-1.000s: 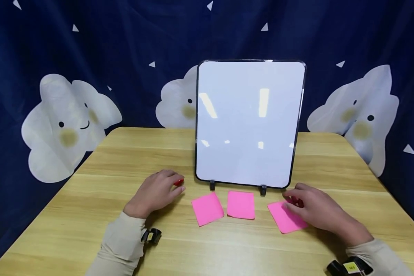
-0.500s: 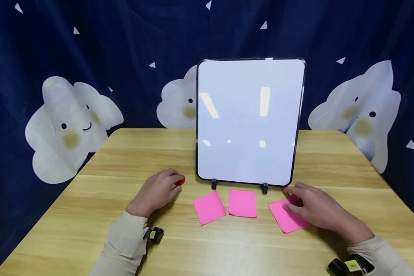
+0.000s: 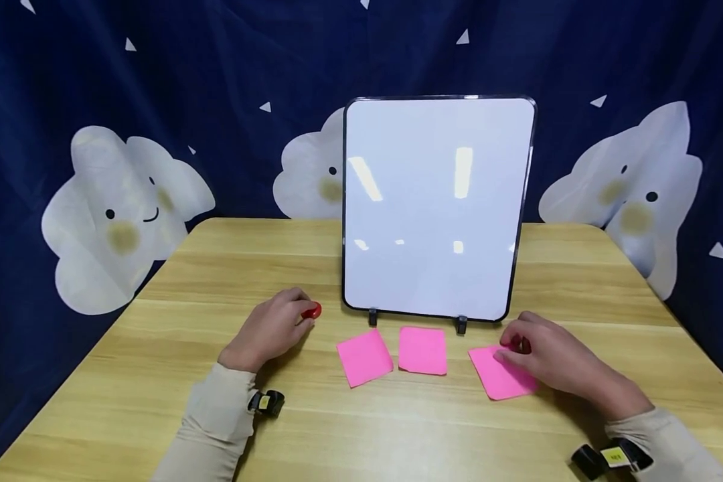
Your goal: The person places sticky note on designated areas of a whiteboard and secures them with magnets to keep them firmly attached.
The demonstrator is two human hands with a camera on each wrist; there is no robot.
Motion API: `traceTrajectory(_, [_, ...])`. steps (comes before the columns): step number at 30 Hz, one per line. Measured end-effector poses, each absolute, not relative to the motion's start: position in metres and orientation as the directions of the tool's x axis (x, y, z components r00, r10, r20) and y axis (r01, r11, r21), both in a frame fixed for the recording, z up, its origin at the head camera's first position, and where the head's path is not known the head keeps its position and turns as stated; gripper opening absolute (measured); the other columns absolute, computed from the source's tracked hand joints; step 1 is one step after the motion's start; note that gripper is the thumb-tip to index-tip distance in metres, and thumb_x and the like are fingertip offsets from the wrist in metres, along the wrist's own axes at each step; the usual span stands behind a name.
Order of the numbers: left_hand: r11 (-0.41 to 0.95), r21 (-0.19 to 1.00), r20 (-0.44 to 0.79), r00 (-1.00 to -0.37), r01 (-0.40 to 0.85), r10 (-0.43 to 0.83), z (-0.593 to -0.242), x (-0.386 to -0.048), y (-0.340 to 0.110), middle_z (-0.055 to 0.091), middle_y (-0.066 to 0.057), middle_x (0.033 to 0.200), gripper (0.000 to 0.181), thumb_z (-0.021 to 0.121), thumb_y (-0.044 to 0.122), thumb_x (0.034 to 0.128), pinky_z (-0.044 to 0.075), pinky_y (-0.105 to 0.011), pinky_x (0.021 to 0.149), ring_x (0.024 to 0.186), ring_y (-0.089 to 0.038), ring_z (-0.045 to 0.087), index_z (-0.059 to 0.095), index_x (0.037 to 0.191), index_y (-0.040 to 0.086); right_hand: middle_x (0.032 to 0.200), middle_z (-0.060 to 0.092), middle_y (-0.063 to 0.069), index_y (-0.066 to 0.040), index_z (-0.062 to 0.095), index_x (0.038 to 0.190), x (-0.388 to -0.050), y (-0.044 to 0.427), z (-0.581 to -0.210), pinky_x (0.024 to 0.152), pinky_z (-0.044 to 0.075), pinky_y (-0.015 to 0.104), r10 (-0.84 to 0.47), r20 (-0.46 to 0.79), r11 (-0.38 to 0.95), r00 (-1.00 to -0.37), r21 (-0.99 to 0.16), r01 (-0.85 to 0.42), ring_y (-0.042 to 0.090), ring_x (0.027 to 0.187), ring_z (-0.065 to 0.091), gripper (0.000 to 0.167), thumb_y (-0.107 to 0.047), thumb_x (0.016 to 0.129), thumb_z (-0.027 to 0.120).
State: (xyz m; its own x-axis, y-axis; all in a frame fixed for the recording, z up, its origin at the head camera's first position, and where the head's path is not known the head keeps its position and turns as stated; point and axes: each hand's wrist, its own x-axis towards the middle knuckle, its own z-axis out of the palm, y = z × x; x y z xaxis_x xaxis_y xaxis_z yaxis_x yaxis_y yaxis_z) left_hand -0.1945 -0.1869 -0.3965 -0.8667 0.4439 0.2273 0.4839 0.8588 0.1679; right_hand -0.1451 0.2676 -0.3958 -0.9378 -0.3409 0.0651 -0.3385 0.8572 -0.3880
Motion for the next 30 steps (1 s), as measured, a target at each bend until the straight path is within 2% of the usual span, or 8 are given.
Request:
traceTrajectory(4, [0.859, 0.178, 0.210, -0.872, 0.479, 0.443, -0.3981, -0.1930, -0.1878, 0.063, -0.004, 0.109, 0.023, 0.074, 0.021, 0.0918, 0.055, -0.039, 0.081, 0.094, -0.019, 0.061, 0.076, 0.111, 0.009, 0.087, 0.051, -0.005, -0.020, 0.066, 0.086, -0.1448, 0.2694, -0.3980, 0.067, 0.045, 0.031, -0.341, 0.033, 0.855, -0.940, -0.404, -0.324, 0.011, 0.076, 0.049, 0.017, -0.029, 0.086, 0.080])
traceTrajectory(9, [0.859, 0.187, 0.215, -0.873, 0.478, 0.439, -0.3977, -0.1941, -0.1874, 0.063, -0.003, 0.109, 0.022, 0.074, 0.022, 0.0919, 0.055, -0.039, 0.080, 0.094, -0.019, 0.061, 0.076, 0.110, 0.010, 0.082, 0.051, -0.006, -0.021, 0.061, 0.082, -0.1462, 0.2706, -0.3982, 0.065, 0.042, 0.029, -0.346, 0.051, 0.846, -0.937, -0.416, -0.335, 0.011, 0.074, 0.048, 0.020, -0.027, 0.086, 0.081])
traceTrajectory(14, [0.865, 0.189, 0.207, -0.880, 0.465, 0.427, -0.3967, -0.1968, -0.1879, 0.063, -0.004, 0.110, 0.022, 0.074, 0.022, 0.0924, 0.055, -0.040, 0.081, 0.096, -0.020, 0.061, 0.076, 0.111, 0.010, 0.079, 0.053, -0.008, -0.021, 0.060, 0.084, -0.1488, 0.2701, -0.3997, 0.064, 0.041, 0.028, -0.344, 0.051, 0.835, -0.938, -0.440, -0.330, 0.011, 0.073, 0.049, 0.020, -0.024, 0.088, 0.079])
traceTrajectory(20, [0.872, 0.177, 0.202, -0.884, 0.456, 0.421, -0.3978, -0.1977, -0.1897, 0.063, -0.005, 0.112, 0.024, 0.075, 0.023, 0.0919, 0.055, -0.040, 0.080, 0.096, -0.020, 0.062, 0.074, 0.112, 0.010, 0.081, 0.058, -0.011, -0.021, 0.065, 0.090, -0.1493, 0.2697, -0.3994, 0.066, 0.046, 0.028, -0.377, 0.075, 0.793, -0.923, -0.488, -0.363, 0.009, 0.075, 0.052, 0.013, -0.017, 0.089, 0.077])
traceTrajectory(25, [0.875, 0.173, 0.203, -0.886, 0.452, 0.417, -0.3989, -0.1975, -0.1899, 0.066, -0.006, 0.113, 0.023, 0.076, 0.021, 0.0907, 0.056, -0.042, 0.082, 0.099, -0.022, 0.064, 0.074, 0.110, 0.010, 0.087, 0.062, -0.010, -0.021, 0.067, 0.092, -0.1482, 0.2731, -0.3983, 0.070, 0.049, 0.027, -0.391, 0.083, 0.742, -0.917, -0.560, -0.368, 0.010, 0.079, 0.055, 0.017, -0.004, 0.090, 0.073])
traceTrajectory(30, [0.874, 0.167, 0.206, -0.883, 0.456, 0.422, -0.3993, -0.1980, -0.1884, 0.067, -0.006, 0.112, 0.021, 0.076, 0.020, 0.0905, 0.056, -0.042, 0.082, 0.102, -0.023, 0.063, 0.074, 0.110, 0.012, 0.093, 0.066, -0.009, -0.023, 0.069, 0.092, -0.1463, 0.2777, -0.4010, 0.075, 0.050, 0.026, -0.381, 0.101, 0.702, -0.919, -0.615, -0.359, 0.010, 0.084, 0.058, 0.019, -0.004, 0.092, 0.071])
